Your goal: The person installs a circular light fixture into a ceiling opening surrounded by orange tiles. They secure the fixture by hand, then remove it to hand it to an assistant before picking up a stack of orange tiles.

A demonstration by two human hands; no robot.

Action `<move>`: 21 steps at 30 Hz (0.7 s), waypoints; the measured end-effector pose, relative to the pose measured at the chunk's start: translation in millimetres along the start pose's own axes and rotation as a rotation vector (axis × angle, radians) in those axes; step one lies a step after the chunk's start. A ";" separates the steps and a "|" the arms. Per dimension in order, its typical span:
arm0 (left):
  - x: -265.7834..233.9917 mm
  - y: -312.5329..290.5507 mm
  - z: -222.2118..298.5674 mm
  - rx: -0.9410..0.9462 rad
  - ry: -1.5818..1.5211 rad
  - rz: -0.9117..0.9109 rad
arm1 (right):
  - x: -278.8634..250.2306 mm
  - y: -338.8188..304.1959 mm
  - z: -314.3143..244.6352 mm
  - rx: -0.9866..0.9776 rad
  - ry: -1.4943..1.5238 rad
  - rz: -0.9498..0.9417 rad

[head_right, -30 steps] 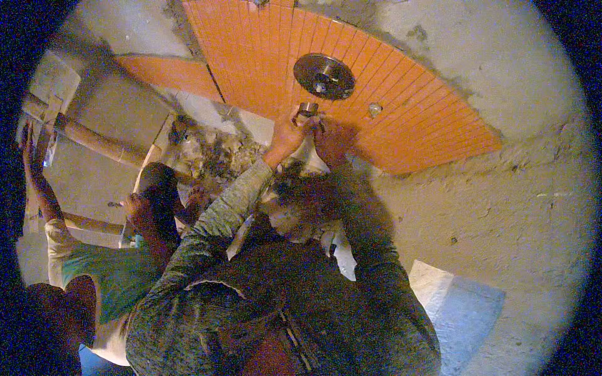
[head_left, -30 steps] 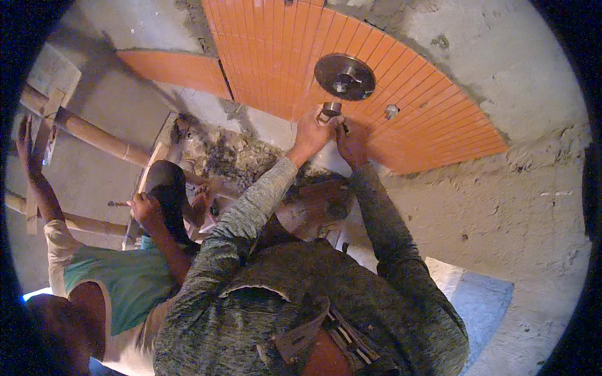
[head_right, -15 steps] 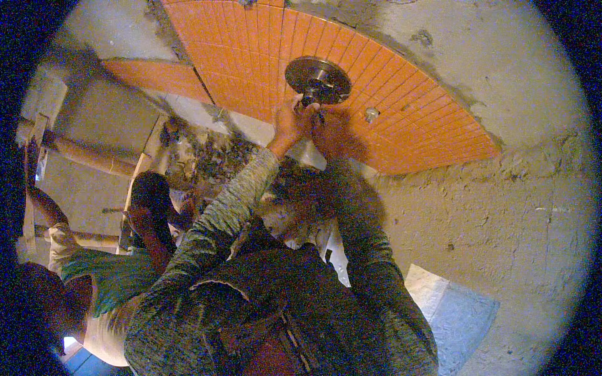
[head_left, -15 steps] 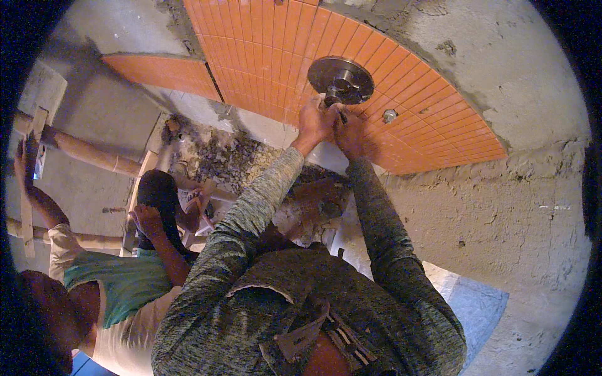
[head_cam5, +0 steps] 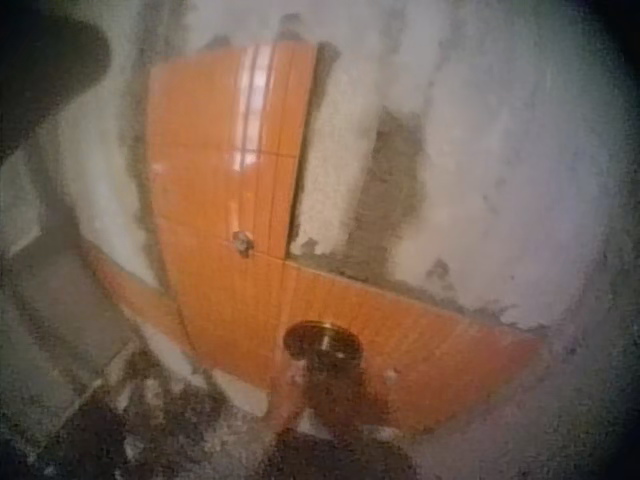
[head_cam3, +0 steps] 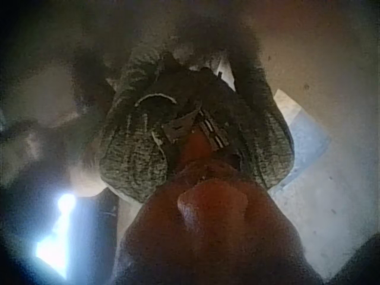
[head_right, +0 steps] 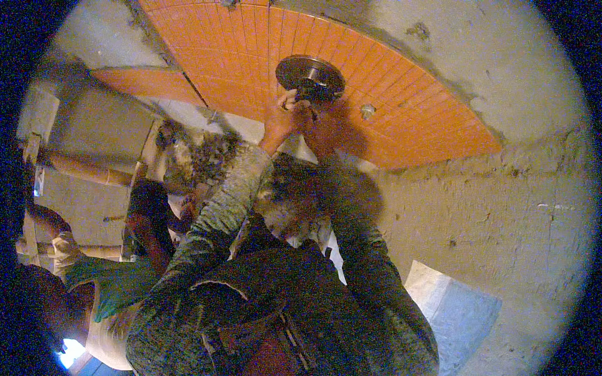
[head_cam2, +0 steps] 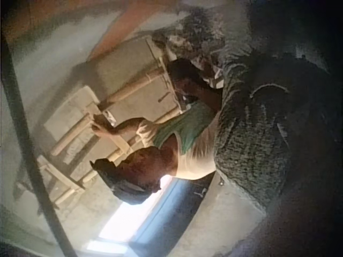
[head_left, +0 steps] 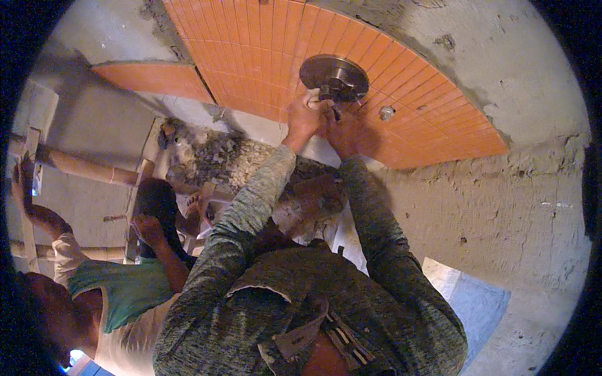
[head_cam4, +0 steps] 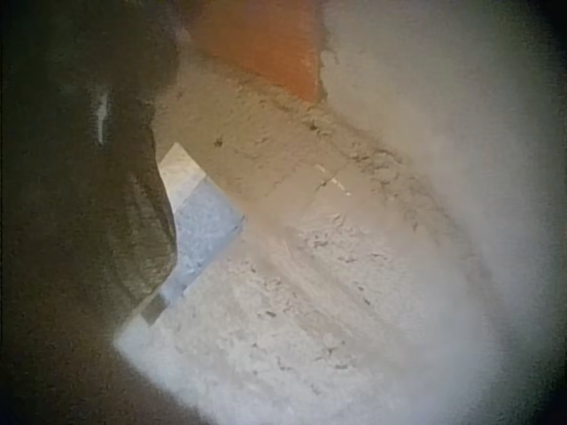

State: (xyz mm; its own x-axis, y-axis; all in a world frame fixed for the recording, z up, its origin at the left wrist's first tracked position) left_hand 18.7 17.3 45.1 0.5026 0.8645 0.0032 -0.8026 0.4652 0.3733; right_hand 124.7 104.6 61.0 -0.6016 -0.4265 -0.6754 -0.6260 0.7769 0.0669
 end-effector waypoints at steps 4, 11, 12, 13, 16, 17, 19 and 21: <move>-10.8 -2.9 0.7 -0.034 -0.022 0.018 | -8.8 -9.6 -37.5 0.018 -0.158 -0.124; -17.8 7.9 18.8 0.075 0.287 -0.049 | 16.2 17.9 7.6 -0.072 -0.096 0.169; -21.3 7.5 19.0 0.068 0.279 -0.041 | 13.4 14.4 -0.8 -0.005 -0.047 0.092; -19.4 7.7 21.1 0.070 0.262 -0.042 | 5.1 10.6 -9.8 0.065 -0.002 0.028; -12.7 8.5 16.0 0.076 0.185 -0.022 | 11.3 17.7 9.9 -0.037 -0.048 0.076; -16.4 9.1 2.0 0.089 0.164 0.000 | 11.5 16.3 -0.1 -0.055 -0.020 0.056; -19.1 13.4 -12.7 0.112 0.121 0.029 | 8.1 12.2 -8.6 0.011 0.158 -0.052; -18.1 13.1 -16.1 0.075 0.166 0.014 | 7.0 14.1 -8.7 0.012 0.153 -0.040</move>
State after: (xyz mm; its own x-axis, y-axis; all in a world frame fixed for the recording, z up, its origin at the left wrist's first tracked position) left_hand -6.1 10.8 35.0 0.4265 0.8933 -0.1419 -0.7799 0.4426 0.4426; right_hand 107.3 108.6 63.6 -0.6454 -0.5219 -0.5577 -0.6454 0.7631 0.0328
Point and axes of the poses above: each hand's wrist, its own y-axis towards the middle knuckle, its own x-axis out of the palm, z = x × y, the point moved 5 cm from there along y, towards the middle knuckle, and after that the axes turned 13 degrees about x, right-handed, at the moved point
